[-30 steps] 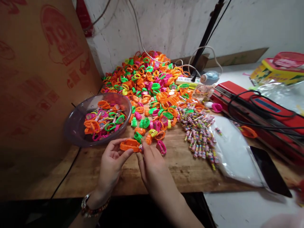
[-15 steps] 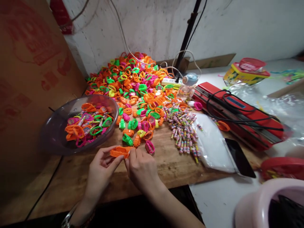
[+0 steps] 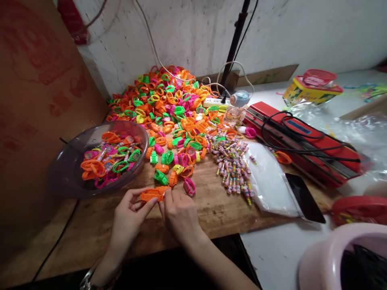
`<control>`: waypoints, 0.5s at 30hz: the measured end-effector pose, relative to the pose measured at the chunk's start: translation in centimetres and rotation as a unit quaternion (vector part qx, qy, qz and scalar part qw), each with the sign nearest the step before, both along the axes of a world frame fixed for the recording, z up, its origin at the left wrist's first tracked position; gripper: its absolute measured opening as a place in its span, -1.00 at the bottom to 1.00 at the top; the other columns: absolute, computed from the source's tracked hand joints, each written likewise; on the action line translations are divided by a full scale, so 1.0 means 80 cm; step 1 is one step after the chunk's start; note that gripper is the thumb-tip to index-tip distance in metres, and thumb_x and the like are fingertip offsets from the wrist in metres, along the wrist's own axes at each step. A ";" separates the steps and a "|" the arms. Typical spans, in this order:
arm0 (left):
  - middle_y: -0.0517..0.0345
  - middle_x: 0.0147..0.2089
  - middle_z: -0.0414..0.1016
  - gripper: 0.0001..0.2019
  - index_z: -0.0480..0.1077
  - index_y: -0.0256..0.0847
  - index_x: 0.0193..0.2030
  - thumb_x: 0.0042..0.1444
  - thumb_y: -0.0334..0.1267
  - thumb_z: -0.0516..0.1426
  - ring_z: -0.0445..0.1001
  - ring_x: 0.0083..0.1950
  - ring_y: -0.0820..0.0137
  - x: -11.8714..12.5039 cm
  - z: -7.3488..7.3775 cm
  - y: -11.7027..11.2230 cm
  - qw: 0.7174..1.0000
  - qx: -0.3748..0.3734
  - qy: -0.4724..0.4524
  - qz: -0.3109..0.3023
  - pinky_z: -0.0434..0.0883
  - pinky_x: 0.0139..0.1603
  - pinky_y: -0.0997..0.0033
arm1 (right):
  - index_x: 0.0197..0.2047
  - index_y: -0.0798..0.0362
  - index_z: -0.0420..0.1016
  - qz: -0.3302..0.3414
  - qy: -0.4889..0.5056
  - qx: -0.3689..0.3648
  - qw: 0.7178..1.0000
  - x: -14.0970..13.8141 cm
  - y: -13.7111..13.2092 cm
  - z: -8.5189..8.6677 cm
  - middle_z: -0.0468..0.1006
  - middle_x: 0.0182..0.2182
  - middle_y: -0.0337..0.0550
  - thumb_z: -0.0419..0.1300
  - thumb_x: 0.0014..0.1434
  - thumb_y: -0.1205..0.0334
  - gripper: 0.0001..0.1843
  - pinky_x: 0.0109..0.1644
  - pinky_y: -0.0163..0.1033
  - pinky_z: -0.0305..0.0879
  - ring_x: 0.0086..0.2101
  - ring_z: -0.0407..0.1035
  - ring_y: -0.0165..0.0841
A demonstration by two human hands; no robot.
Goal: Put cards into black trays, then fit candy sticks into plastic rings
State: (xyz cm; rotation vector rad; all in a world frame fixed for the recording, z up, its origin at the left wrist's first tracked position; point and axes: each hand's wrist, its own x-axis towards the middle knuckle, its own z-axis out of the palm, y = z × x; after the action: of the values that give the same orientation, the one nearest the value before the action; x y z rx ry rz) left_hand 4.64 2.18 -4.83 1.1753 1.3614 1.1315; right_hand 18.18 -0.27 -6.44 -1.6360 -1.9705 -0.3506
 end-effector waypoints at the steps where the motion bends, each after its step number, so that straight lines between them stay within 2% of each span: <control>1: -0.02 -0.20 0.63 -0.63 0.43 -0.24 -0.24 -0.18 -0.17 0.38 0.64 -0.25 0.24 0.000 0.001 0.001 1.000 -0.004 0.001 -0.002 0.60 -0.23 0.33 | -0.33 0.08 0.39 0.000 -0.002 0.004 1.000 0.001 0.000 -0.002 0.45 -0.54 -0.17 -0.05 0.33 0.25 -0.74 -0.44 -0.24 0.06 -0.54 0.34 -0.32; 8: -0.03 -0.22 0.63 -0.62 0.42 -0.24 -0.26 -0.21 -0.17 0.39 0.64 -0.25 0.22 0.001 -0.004 -0.005 0.999 -0.025 -0.011 -0.018 0.59 -0.25 0.31 | -0.49 0.03 0.34 0.063 -0.010 0.025 0.998 -0.003 -0.005 -0.013 0.36 -0.63 -0.23 0.01 0.30 0.33 -0.69 -0.45 -0.23 -0.01 -0.58 0.22 -0.37; 10: -0.01 -0.23 0.63 -0.63 0.43 -0.24 -0.24 -0.18 -0.16 0.38 0.63 -0.25 0.22 -0.001 -0.001 -0.003 1.000 -0.012 0.010 -0.026 0.59 -0.22 0.29 | -0.43 0.05 0.39 0.079 0.007 0.011 0.997 0.003 -0.001 -0.012 0.39 -0.60 -0.22 0.03 0.31 0.28 -0.72 -0.42 -0.24 0.04 -0.55 0.25 -0.35; 11: -0.01 -0.22 0.62 -0.63 0.43 -0.23 -0.21 -0.15 -0.16 0.37 0.63 -0.23 0.23 -0.005 0.002 0.001 0.999 0.011 0.028 -0.018 0.58 -0.17 0.28 | -0.34 0.07 0.44 0.087 0.015 -0.009 0.996 0.011 0.004 -0.011 0.45 -0.53 -0.18 0.03 0.32 0.24 -0.77 -0.37 -0.25 0.10 -0.49 0.29 -0.33; 13: -0.03 -0.10 0.58 -0.61 0.39 -0.21 -0.08 -0.03 -0.17 0.32 0.61 -0.13 0.25 -0.018 0.014 0.017 0.990 0.112 0.067 0.049 0.55 -0.04 0.23 | -0.09 0.11 0.45 0.076 0.012 -0.062 0.995 0.042 0.016 -0.010 0.54 -0.34 -0.06 0.05 0.31 0.17 -0.76 -0.22 -0.21 0.20 -0.31 0.37 -0.25; 14: -0.06 0.00 0.52 -0.56 0.34 -0.20 0.02 0.02 -0.18 0.30 0.57 -0.04 0.24 -0.028 0.021 0.028 0.973 0.184 0.095 0.099 0.51 0.05 0.18 | 0.04 0.13 0.40 0.048 0.000 -0.091 0.995 0.064 0.023 -0.011 0.54 -0.22 0.02 0.05 0.31 0.18 -0.69 -0.14 -0.17 0.23 -0.21 0.38 -0.20; 15: -0.12 0.11 0.44 -0.48 0.26 -0.20 0.12 0.04 -0.20 0.29 0.50 0.09 0.21 -0.037 0.027 0.040 0.945 0.259 0.136 0.148 0.43 0.15 0.11 | 0.11 0.17 0.36 -0.002 -0.019 -0.116 0.993 0.089 0.031 -0.013 0.52 -0.16 0.09 0.04 0.30 0.21 -0.64 -0.11 -0.14 0.23 -0.16 0.38 -0.16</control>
State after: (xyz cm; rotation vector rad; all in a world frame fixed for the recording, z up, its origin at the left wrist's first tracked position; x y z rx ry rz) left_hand 1.65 5.37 -2.64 1.5820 1.5346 1.6609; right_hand 25.29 2.19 -7.45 -1.7863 -2.1023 -0.1588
